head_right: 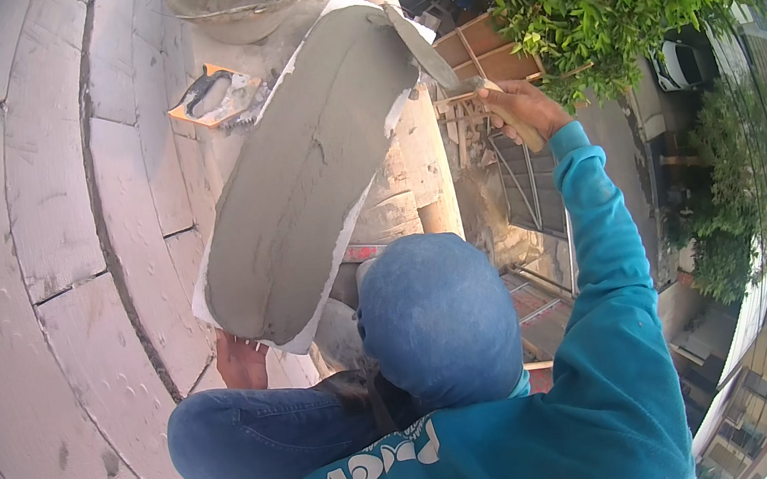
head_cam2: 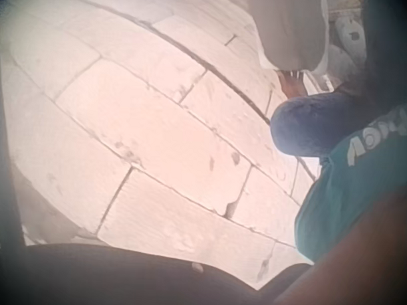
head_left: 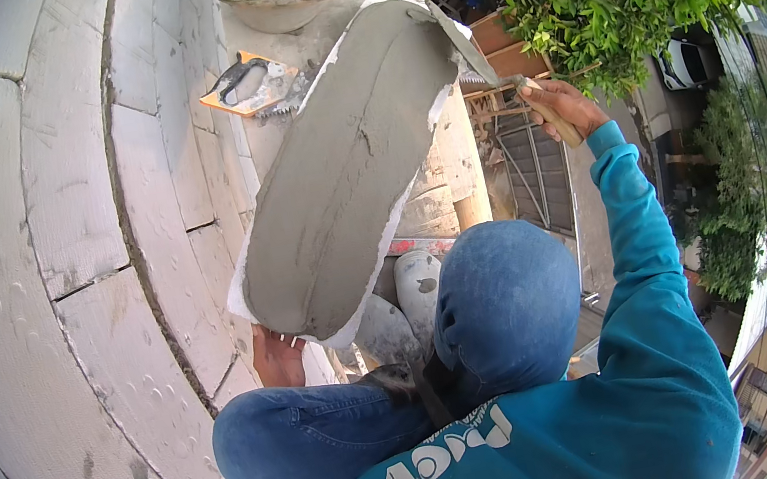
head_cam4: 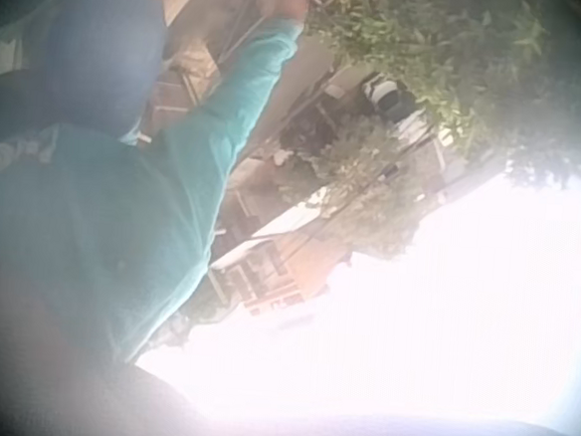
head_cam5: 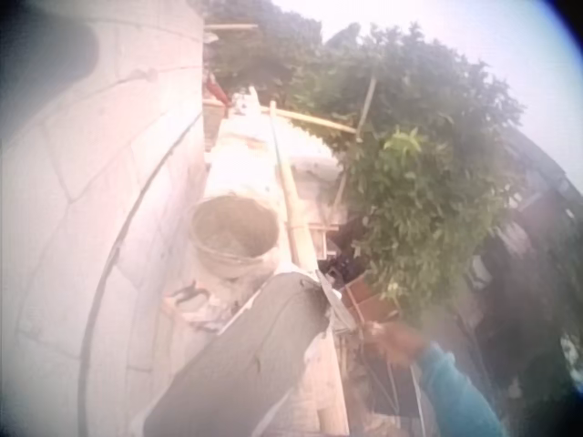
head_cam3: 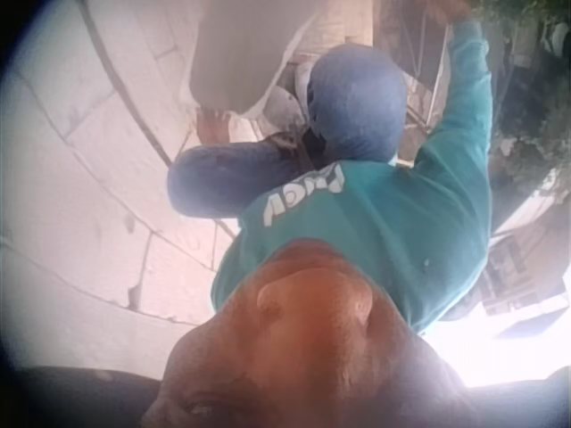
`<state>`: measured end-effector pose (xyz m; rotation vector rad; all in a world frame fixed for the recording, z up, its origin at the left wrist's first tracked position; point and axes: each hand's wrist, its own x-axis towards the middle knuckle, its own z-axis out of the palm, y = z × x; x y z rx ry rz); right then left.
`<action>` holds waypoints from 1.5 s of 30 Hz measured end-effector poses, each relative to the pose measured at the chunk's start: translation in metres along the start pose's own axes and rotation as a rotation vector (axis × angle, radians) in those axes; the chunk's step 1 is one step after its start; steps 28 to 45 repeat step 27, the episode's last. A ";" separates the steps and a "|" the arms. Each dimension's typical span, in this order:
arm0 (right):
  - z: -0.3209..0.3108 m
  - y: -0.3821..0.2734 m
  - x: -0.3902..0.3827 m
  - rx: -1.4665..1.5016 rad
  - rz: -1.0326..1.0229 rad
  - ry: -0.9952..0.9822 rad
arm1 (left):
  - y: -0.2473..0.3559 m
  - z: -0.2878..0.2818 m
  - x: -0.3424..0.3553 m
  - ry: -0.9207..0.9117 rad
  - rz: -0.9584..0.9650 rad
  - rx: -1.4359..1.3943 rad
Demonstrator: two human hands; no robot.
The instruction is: The person scoops cement from a bucket using a trowel and applies it to a white block wall, smoothing the surface. The person then picks up a white block and places it on the scaffolding.
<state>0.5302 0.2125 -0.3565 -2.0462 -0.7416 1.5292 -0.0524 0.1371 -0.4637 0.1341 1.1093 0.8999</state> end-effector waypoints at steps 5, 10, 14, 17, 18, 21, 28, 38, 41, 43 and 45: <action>-0.016 -0.004 0.031 0.056 0.065 -0.032 | 0.001 0.000 0.003 -0.024 0.003 -0.002; -0.005 -0.028 0.021 -0.031 0.117 -0.242 | 0.000 -0.001 0.004 0.025 -0.012 -0.003; 0.004 -0.049 0.029 -0.012 0.035 -0.230 | -0.002 -0.007 0.005 0.049 -0.019 -0.011; 0.004 -0.056 0.067 -0.133 -0.071 -0.160 | 0.002 0.003 0.004 0.037 -0.011 0.021; 0.012 -0.063 0.079 -0.204 -0.093 -0.132 | 0.002 0.002 0.004 0.028 -0.011 0.017; 0.017 -0.067 0.086 -0.329 -0.111 -0.072 | 0.001 -0.001 0.006 0.015 -0.016 0.014; 0.005 -0.068 0.066 -0.336 -0.136 -0.091 | -0.003 -0.005 0.002 0.018 -0.002 0.019; 0.005 -0.068 0.066 -0.336 -0.136 -0.091 | -0.003 -0.005 0.002 0.018 -0.002 0.019; 0.005 -0.068 0.066 -0.336 -0.136 -0.091 | -0.003 -0.005 0.002 0.018 -0.002 0.019; 0.005 -0.068 0.066 -0.336 -0.136 -0.091 | -0.003 -0.005 0.002 0.018 -0.002 0.019; 0.005 -0.068 0.066 -0.336 -0.136 -0.091 | -0.003 -0.005 0.002 0.018 -0.002 0.019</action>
